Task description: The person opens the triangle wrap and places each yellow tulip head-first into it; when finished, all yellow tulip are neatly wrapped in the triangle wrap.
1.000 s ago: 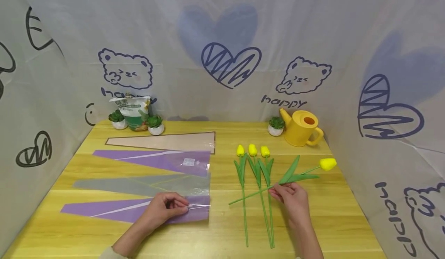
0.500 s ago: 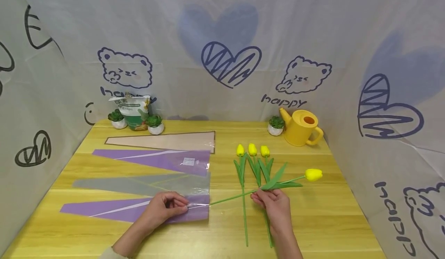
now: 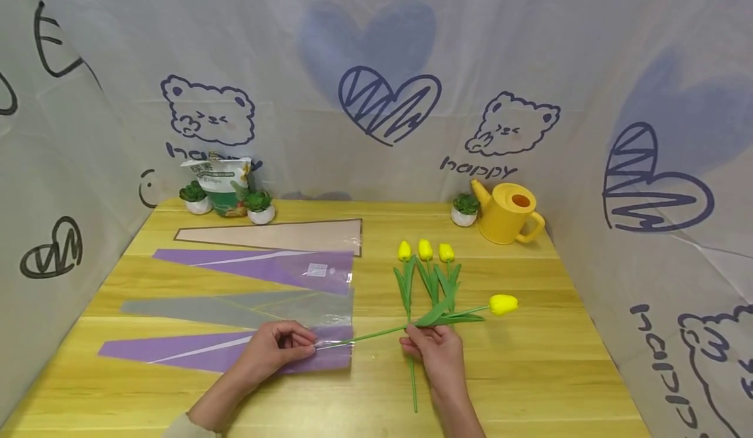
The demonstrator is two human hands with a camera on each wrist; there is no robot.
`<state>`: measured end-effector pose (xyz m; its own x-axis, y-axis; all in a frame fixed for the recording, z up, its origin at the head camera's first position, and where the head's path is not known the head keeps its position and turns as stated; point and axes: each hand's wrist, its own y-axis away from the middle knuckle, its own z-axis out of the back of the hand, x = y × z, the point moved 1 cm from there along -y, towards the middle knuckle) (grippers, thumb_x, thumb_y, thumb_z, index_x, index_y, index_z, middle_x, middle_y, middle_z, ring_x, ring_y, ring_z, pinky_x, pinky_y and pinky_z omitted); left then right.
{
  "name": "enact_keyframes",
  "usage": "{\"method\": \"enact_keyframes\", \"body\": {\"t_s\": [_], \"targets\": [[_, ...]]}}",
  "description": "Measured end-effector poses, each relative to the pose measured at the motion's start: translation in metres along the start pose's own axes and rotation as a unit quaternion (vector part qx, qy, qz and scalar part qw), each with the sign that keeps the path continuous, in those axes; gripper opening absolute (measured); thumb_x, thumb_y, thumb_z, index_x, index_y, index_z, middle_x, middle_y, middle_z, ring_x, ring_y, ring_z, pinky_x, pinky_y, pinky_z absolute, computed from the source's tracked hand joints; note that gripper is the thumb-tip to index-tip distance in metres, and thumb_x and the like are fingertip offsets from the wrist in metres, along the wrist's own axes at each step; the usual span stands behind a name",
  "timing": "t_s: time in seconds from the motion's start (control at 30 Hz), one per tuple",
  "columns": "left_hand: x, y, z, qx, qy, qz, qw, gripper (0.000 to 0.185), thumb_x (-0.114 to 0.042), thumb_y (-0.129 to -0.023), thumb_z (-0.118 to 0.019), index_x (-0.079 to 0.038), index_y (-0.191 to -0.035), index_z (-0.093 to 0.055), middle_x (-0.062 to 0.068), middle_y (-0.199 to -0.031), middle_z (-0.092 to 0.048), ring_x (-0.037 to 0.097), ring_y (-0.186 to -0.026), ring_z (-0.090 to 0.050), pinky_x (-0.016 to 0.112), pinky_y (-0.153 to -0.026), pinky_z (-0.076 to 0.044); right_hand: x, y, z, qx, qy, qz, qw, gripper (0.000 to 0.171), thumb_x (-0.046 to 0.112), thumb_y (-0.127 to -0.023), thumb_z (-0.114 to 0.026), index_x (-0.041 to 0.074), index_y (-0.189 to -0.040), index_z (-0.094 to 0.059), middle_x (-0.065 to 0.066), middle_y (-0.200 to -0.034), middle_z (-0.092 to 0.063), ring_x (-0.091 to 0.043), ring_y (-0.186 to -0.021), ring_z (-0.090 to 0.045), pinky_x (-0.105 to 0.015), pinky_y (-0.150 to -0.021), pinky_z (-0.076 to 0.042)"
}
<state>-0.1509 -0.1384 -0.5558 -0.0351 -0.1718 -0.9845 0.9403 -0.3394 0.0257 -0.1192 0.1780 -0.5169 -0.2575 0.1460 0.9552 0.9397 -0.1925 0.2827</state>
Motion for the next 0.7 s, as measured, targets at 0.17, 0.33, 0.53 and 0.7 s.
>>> {"method": "enact_keyframes", "body": {"t_s": [0.17,0.33,0.53,0.7], "targets": [[-0.001,-0.001,0.0,0.004,0.003,-0.014,0.9999,0.02,-0.009,-0.082,-0.086,-0.002,-0.099,-0.079,0.013,-0.085,-0.076,0.003,-0.063,-0.056,0.017,-0.055,-0.043,-0.004,0.002,-0.009,-0.004,0.011,0.003,1.0,0.024,0.002,-0.096,-0.07,-0.01,-0.115,-0.063,-0.011,-0.093,-0.072,-0.016,-0.077,-0.074,-0.03,-0.074,-0.063],[-0.001,-0.001,0.0,-0.003,-0.002,-0.008,1.0,0.019,-0.009,-0.082,-0.086,-0.004,-0.099,-0.08,0.014,-0.087,-0.076,0.004,-0.064,-0.058,0.017,-0.056,-0.043,-0.009,0.002,-0.018,-0.007,0.009,-0.003,1.0,0.02,0.001,-0.095,-0.072,-0.009,-0.111,-0.065,-0.01,-0.09,-0.072,-0.017,-0.075,-0.073,-0.03,-0.072,-0.063],[-0.002,-0.002,-0.001,-0.002,-0.006,-0.016,0.9999,0.017,-0.009,-0.083,-0.086,-0.004,-0.098,-0.08,0.017,-0.089,-0.076,0.004,-0.065,-0.06,0.017,-0.057,-0.045,-0.013,0.005,-0.029,0.007,0.016,-0.001,1.0,0.021,0.002,-0.094,-0.073,-0.009,-0.11,-0.066,-0.011,-0.092,-0.071,-0.017,-0.076,-0.072,-0.029,-0.072,-0.063],[-0.004,-0.002,-0.004,-0.002,-0.014,-0.021,0.9997,0.015,-0.009,-0.083,-0.086,-0.006,-0.096,-0.08,0.013,-0.088,-0.077,0.004,-0.064,-0.057,0.017,-0.056,-0.044,-0.015,0.006,-0.035,0.011,0.013,-0.001,1.0,0.021,0.002,-0.094,-0.074,-0.009,-0.109,-0.066,-0.009,-0.089,-0.07,-0.017,-0.074,-0.071,-0.029,-0.069,-0.063]]}}
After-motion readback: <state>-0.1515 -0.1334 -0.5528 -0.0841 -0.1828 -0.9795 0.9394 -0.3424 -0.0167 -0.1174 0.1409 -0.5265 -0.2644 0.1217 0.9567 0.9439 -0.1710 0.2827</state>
